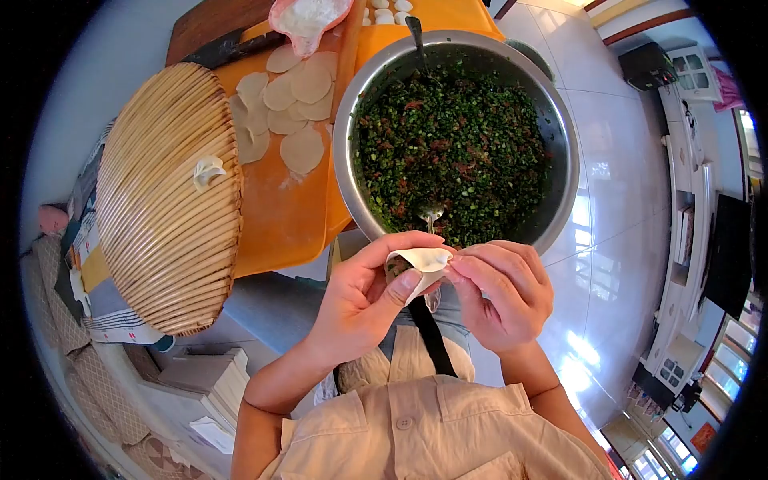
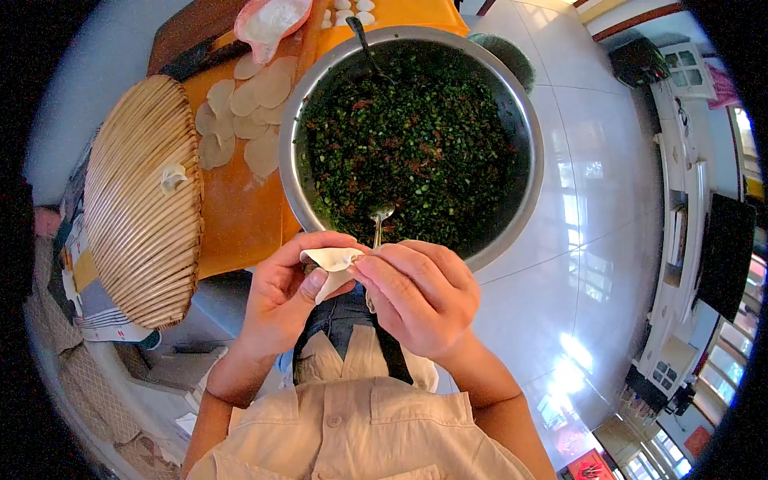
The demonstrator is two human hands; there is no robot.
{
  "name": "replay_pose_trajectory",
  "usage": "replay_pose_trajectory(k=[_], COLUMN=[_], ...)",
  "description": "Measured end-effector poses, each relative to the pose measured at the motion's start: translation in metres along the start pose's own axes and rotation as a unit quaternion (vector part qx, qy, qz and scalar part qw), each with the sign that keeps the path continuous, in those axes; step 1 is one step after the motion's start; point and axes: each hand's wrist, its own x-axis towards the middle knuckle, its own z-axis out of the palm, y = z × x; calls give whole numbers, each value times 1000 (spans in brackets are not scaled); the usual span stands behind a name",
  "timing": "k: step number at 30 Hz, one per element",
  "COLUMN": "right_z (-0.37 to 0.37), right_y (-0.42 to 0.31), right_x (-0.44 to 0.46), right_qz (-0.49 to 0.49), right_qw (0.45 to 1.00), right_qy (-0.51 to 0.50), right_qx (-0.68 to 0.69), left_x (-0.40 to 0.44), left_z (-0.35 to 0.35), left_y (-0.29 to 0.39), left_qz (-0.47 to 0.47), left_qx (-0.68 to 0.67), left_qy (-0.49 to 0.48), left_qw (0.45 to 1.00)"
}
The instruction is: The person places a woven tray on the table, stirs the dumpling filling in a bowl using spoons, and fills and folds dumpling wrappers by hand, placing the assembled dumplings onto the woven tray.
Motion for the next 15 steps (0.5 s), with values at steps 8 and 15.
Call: replay_pose_trajectory(k=[8,15], right_z=[-1,5], right_y=[7,3], right_x=[-6,-5], right_qz=[11,63], right_qw=[997,987], right_qy=[-16,23], right_qx=[81,148], left_x=[1,3], left_z=[-4,-5], left_y=[6,9], left_qz=[-32,-44], left_qx=[33,-19], left_qy=[-28,-37], left_qw=[999,998])
